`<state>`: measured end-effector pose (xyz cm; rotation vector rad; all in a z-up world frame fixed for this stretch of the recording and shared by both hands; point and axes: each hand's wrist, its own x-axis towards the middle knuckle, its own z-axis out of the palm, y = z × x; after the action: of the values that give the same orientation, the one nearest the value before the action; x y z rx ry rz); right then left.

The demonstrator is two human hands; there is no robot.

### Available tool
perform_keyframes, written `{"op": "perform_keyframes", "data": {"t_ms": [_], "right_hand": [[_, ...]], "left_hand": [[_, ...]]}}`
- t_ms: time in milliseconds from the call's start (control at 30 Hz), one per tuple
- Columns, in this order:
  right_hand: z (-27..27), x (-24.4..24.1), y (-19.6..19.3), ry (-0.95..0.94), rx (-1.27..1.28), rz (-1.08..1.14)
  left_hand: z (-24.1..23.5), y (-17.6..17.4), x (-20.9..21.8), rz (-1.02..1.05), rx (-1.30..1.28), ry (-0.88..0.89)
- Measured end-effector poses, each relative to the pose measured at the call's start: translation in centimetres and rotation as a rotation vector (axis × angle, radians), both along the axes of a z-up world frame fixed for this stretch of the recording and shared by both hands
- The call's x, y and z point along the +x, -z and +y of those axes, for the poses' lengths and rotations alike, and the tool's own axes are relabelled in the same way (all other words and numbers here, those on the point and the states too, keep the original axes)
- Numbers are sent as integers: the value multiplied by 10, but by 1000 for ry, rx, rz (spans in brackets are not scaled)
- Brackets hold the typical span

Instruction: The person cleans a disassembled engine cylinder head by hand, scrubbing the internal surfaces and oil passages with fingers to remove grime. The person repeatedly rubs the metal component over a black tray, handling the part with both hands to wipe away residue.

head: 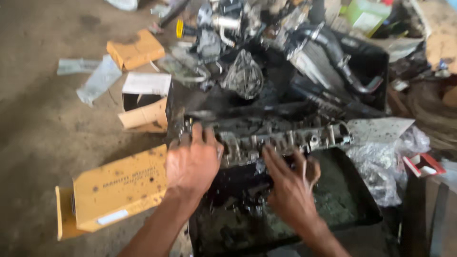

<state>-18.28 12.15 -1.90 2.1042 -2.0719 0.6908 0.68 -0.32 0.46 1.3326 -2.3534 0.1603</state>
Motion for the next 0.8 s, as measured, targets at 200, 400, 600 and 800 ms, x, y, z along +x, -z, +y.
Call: {"op": "perform_keyframes", "data": {"t_ms": [200, 400, 600, 800], "right_hand": [[-10, -2, -9, 156, 266, 59], [-38, -26, -1, 80, 177, 228], [-22, -29, -24, 14, 366, 228], [-43, -31, -19, -28, 250, 192]], "left_hand": [[-2, 0, 2, 22, 7, 22], [5, 9, 2, 15, -61, 6], [6, 3, 2, 0, -38, 7], [0, 1, 4, 8, -17, 31]]}}
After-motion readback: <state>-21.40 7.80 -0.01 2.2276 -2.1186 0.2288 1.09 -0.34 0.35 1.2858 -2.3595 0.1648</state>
